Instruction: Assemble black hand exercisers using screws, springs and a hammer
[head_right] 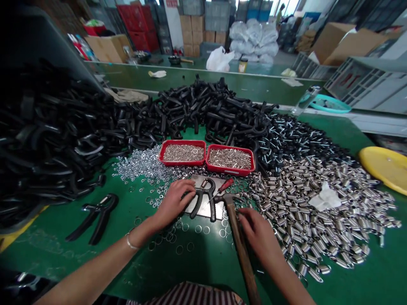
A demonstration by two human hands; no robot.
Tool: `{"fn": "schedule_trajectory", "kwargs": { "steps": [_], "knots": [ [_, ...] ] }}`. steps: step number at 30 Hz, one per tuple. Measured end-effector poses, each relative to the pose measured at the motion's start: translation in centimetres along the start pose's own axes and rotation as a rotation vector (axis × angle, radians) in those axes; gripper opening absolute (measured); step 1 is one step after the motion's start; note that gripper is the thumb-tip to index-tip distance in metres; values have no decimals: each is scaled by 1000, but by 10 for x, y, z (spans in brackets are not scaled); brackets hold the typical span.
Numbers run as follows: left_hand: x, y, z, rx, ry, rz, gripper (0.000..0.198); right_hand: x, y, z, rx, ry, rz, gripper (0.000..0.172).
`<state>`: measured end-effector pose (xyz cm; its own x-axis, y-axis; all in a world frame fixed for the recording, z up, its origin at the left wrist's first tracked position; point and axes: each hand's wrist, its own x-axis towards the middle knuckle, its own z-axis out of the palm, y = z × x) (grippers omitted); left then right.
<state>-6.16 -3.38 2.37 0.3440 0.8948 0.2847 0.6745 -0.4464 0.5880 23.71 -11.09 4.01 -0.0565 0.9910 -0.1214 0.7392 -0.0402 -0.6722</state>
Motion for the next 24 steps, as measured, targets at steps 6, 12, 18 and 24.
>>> {"fn": "schedule_trajectory", "kwargs": {
  "steps": [6,12,18,24],
  "knots": [
    [-13,14,13,16,-134,-54,14,71,-42,3,-403,98,-97,45],
    [-11,17,14,31,-165,-103,15,111,-58,24,-579,49,32,46],
    [-11,16,21,-6,-110,-82,12,113,-36,25,-306,-14,241,44],
    [-11,9,26,-75,-88,-55,8,97,-36,13,259,136,168,36]
  ]
}}
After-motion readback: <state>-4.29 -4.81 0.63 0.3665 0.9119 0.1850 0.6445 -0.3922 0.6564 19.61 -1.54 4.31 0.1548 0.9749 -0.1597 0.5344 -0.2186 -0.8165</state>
